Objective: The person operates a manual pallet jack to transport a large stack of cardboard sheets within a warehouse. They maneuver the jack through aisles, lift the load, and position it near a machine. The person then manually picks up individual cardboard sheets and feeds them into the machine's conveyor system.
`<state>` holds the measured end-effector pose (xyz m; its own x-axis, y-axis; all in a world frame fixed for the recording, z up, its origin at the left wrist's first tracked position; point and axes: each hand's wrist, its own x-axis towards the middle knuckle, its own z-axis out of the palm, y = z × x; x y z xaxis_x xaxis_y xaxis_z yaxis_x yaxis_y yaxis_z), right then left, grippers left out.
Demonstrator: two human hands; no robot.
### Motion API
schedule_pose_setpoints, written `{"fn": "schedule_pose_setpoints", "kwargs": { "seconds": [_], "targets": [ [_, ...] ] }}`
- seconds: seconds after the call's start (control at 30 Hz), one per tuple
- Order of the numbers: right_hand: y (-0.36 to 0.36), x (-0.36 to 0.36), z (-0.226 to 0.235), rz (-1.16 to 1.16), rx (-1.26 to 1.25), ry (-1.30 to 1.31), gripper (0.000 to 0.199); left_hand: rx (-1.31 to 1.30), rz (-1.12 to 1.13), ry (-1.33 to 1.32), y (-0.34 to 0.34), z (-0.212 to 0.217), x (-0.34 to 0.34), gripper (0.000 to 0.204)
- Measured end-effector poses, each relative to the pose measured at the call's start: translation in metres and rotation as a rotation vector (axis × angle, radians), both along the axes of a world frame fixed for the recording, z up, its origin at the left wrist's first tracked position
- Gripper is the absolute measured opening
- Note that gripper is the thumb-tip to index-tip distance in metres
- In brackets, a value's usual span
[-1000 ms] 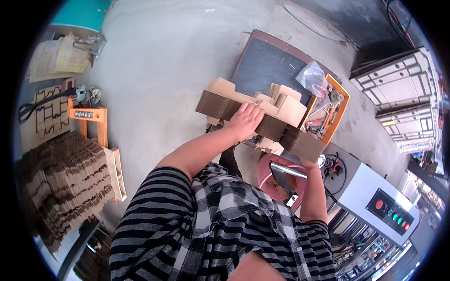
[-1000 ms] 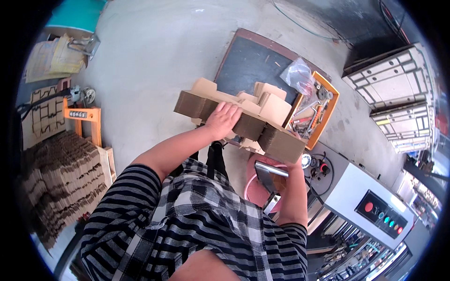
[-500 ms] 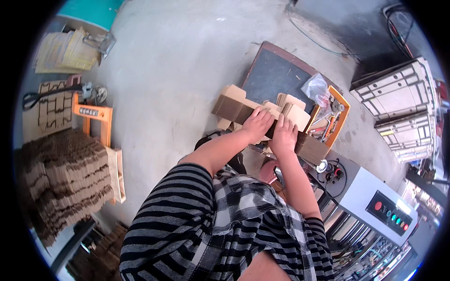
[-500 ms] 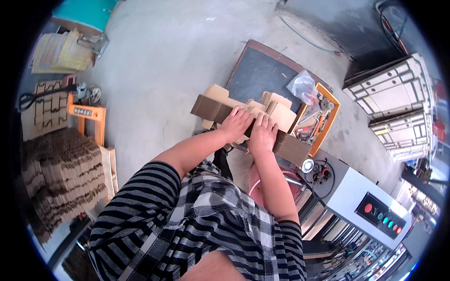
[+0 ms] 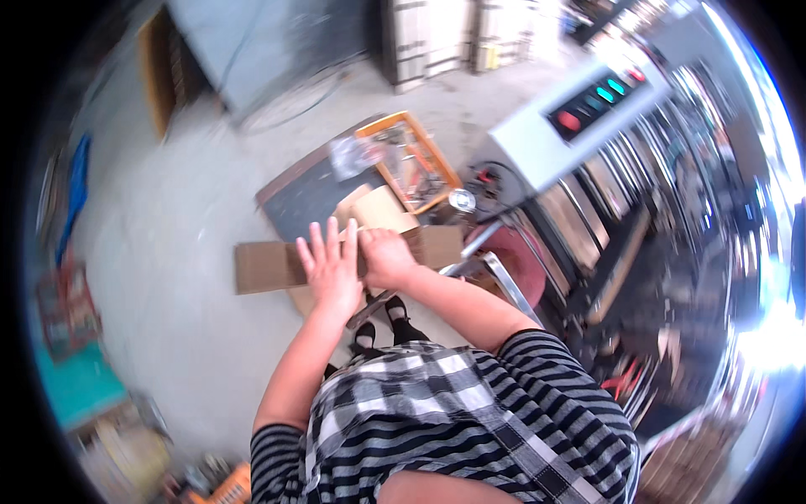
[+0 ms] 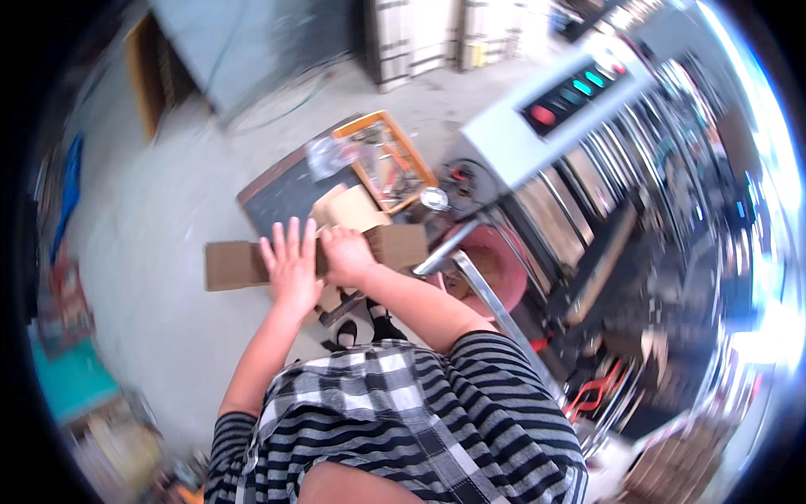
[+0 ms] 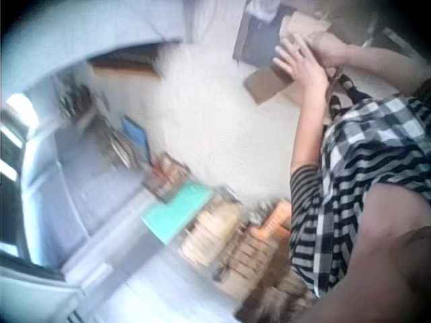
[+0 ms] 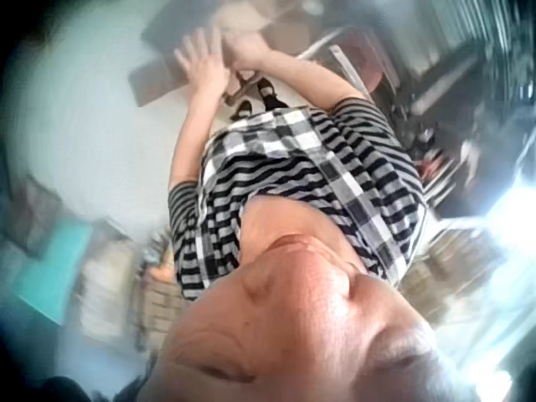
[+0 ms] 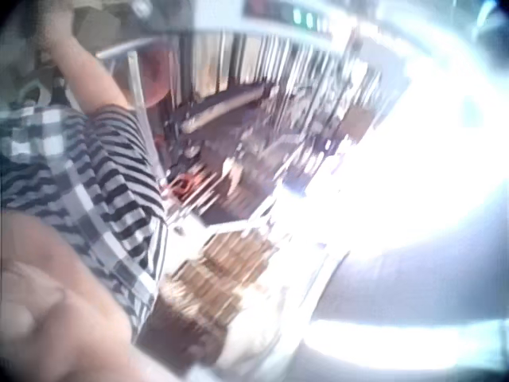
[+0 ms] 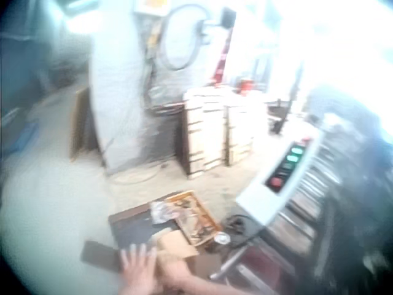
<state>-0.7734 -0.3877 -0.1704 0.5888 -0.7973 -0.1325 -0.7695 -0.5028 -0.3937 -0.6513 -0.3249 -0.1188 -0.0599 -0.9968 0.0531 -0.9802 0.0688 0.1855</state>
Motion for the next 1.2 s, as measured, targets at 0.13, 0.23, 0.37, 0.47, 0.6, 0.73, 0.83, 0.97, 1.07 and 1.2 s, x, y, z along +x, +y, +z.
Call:
{"fn": "schedule_pose_setpoints", "kwargs": {
  "seconds": [0.13,0.23,0.37,0.47,0.6,0.73,0.83,0.97,1.07,1.2],
  "targets": [
    [0.026,-0.049,0.027,-0.458,0.174,-0.553,0.063,-0.133,-0.508,0.591,0.013,0.080,-0.025,0.098],
    [0.064,-0.097,0.056,-0.781,0.286,-1.027,0.069,0.023,-0.900,0.952,0.028,0.103,-0.042,0.094],
    [0.148,-0.181,0.086,-0.927,0.365,-1.746,0.064,0.405,-1.184,1.113,0.051,0.103,-0.076,0.088],
    [0.227,-0.224,0.119,-0.939,0.078,-1.951,0.052,0.588,-1.285,1.229,0.044,0.110,-0.090,0.089],
    [0.328,-0.286,0.125,-1.234,-0.318,-2.205,0.055,0.693,-1.251,1.317,0.054,0.106,-0.114,0.088],
    [0.397,-0.343,0.117,-1.434,-0.783,-2.308,0.052,0.864,-1.198,1.386,0.050,0.092,-0.135,0.079],
    [0.431,-0.401,0.123,-1.497,-1.066,-2.285,0.054,0.918,-1.136,1.393,0.046,0.078,-0.168,0.075],
    [0.452,-0.505,0.142,-1.352,-1.132,-2.322,0.051,0.925,-1.098,1.539,0.050,0.067,-0.236,0.070],
    [0.445,-0.597,0.155,-1.258,-1.097,-2.392,0.052,0.998,-0.990,1.470,0.071,0.078,-0.298,0.069],
    [0.412,-0.697,0.174,-1.279,-1.119,-2.404,0.050,1.047,-1.110,1.261,0.091,0.086,-0.355,0.074]
  ]
}}
